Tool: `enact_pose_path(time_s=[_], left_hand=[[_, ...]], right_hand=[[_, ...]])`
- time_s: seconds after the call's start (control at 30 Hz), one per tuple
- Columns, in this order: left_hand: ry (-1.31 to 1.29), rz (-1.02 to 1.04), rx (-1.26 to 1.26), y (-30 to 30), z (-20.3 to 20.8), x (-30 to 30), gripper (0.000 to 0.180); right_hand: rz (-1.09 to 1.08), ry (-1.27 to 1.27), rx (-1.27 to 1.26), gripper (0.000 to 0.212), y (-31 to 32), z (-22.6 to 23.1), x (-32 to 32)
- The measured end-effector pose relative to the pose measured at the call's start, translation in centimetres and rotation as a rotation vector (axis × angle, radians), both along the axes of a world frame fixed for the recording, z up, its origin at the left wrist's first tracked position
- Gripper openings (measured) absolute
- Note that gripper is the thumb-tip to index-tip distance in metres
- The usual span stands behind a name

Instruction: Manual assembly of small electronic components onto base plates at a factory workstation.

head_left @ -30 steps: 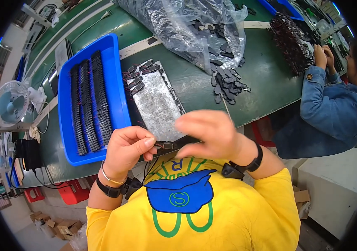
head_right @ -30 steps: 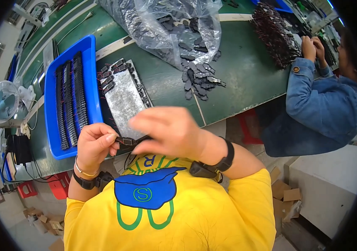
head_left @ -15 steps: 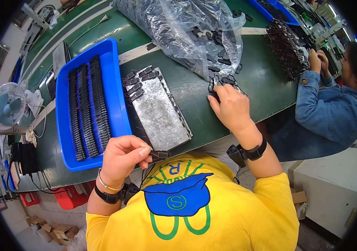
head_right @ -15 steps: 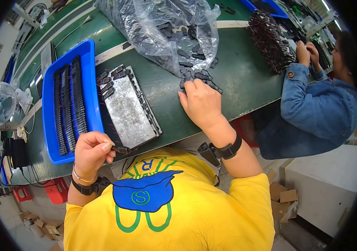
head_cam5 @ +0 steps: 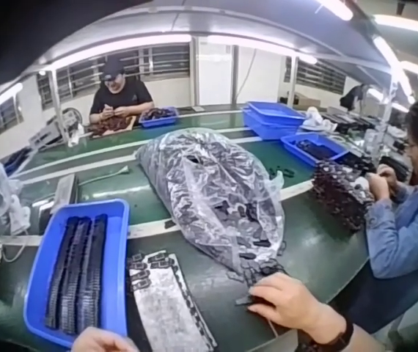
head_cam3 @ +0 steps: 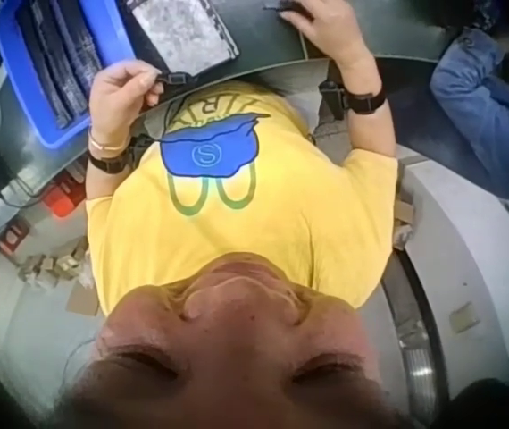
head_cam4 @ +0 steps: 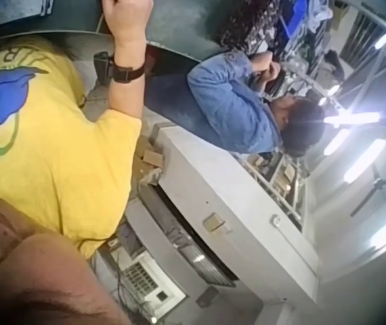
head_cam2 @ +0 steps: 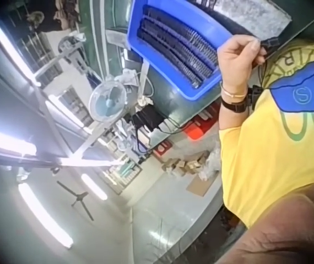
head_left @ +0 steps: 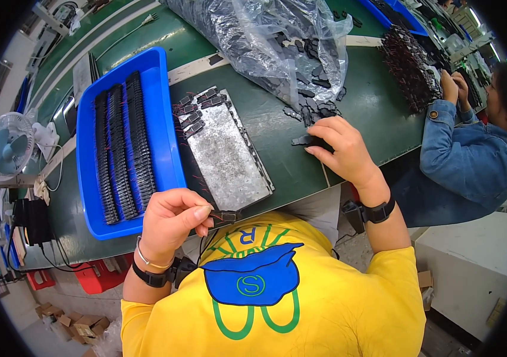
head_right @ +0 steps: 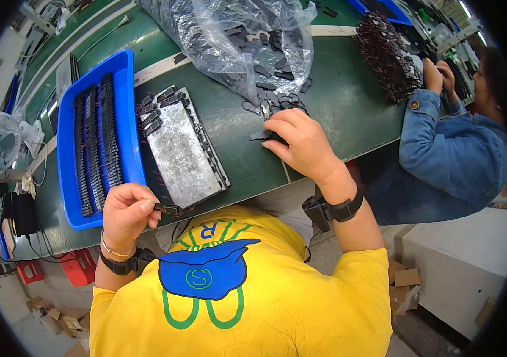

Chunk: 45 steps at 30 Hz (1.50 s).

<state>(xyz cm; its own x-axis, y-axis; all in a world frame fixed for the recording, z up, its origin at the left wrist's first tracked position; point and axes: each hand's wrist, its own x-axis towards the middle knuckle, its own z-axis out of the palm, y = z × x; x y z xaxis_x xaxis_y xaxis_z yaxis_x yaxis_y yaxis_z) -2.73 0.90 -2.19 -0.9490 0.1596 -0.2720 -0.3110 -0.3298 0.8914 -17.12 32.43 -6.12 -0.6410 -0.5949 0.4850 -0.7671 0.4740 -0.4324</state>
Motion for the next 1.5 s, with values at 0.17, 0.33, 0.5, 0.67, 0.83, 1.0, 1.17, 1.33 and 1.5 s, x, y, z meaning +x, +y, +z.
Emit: enact_pose_path(time_s=[0.17, 0.33, 0.5, 0.67, 0.83, 1.0, 1.17, 1.33, 1.5], left_hand=[[-0.039, 0.016, -0.037, 0.0, 0.4, 0.2, 0.008], [-0.093, 0.052, -0.120, 0.7, 1.1, -0.3, 0.009], [-0.102, 0.092, -0.064, 0.8, 0.5, -0.5, 0.010], [-0.058, 0.129, -0.025, 0.9, 0.4, -0.4, 0.011], [-0.044, 0.134, -0.079, 1.4, 0.6, -0.4, 0.011], [-0.022, 0.146, -0.094, 2.2, 0.4, -0.3, 0.012], [-0.029, 0.146, -0.026, 2.3, 0.0, 0.0, 0.014], [-0.023, 0.162, 0.057, 2.3, -0.3, 0.1, 0.014], [-0.015, 0.157, 0.083, 2.4, -0.6, 0.1, 0.015]], right_hand=[[0.020, -0.045, 0.172, 0.027, -1.3, 0.3, -0.8], [0.043, -0.058, 0.229, 0.025, -0.7, 0.9, -1.4], [-0.069, -0.089, 0.003, 0.024, -2.4, 2.6, 1.2], [0.128, 0.048, -0.136, 0.027, -5.7, 5.0, 4.7], [0.258, 0.096, -0.228, 0.030, -8.6, 5.7, 7.0], [0.213, 0.149, -0.205, 0.031, -9.9, 4.8, 7.9], [0.183, 0.156, -0.176, 0.032, -10.0, 4.6, 8.3], [0.185, 0.161, -0.189, 0.032, -10.2, 4.3, 8.3], [0.184, 0.159, -0.191, 0.031, -10.2, 4.3, 8.3]])
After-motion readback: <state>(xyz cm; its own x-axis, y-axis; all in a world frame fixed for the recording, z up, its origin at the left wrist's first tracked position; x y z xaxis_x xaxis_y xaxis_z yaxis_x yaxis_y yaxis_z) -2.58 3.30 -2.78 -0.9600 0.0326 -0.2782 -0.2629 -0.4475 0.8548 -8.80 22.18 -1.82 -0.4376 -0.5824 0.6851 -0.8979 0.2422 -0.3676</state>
